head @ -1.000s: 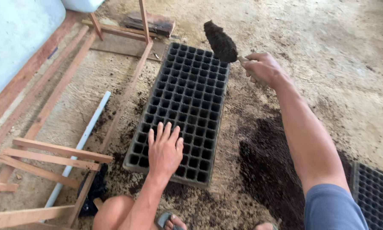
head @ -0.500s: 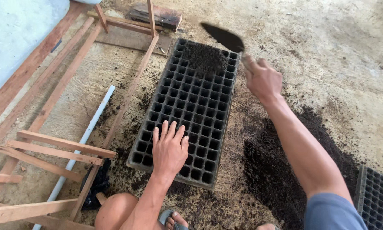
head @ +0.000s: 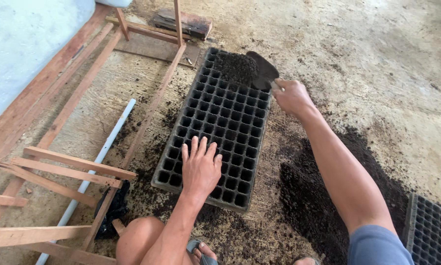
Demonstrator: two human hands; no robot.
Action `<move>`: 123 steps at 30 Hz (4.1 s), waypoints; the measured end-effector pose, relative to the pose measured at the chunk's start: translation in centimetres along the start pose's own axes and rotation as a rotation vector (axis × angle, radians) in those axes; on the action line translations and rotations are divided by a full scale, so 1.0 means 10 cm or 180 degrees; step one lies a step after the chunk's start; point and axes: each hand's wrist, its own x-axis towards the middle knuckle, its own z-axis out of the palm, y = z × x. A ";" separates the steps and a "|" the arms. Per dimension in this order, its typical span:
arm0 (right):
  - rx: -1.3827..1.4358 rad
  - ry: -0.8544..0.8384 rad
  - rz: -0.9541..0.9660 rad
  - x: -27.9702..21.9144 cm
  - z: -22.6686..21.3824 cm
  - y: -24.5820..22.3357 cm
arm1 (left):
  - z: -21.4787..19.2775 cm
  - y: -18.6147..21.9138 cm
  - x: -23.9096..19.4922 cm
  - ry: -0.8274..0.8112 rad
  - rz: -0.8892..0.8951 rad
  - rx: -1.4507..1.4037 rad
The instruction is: The person scoops soil from a pile on the floor using a trowel and fills the cells of a seed tray. They repeatedly transfer soil from the pile to the tray, leveling it with the trowel and occasionally using their hand to press the soil down.
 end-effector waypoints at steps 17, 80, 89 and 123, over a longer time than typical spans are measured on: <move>-0.1296 0.0035 -0.0778 1.06 0.46 -0.33 | -0.06 0.07 0.09 -0.0420 -0.0214 -0.0173; -0.1112 0.0347 -0.0615 0.02 0.12 0.01 | -0.34 0.15 0.06 -0.1010 -0.0209 -0.0292; 0.0310 0.0058 -0.0078 -0.43 0.36 -0.30 | -0.37 0.14 0.03 -0.1064 -0.0204 -0.0313; -0.2089 0.0610 -0.2086 0.89 0.85 -0.30 | -0.44 0.15 0.12 -0.1328 -0.0267 -0.0410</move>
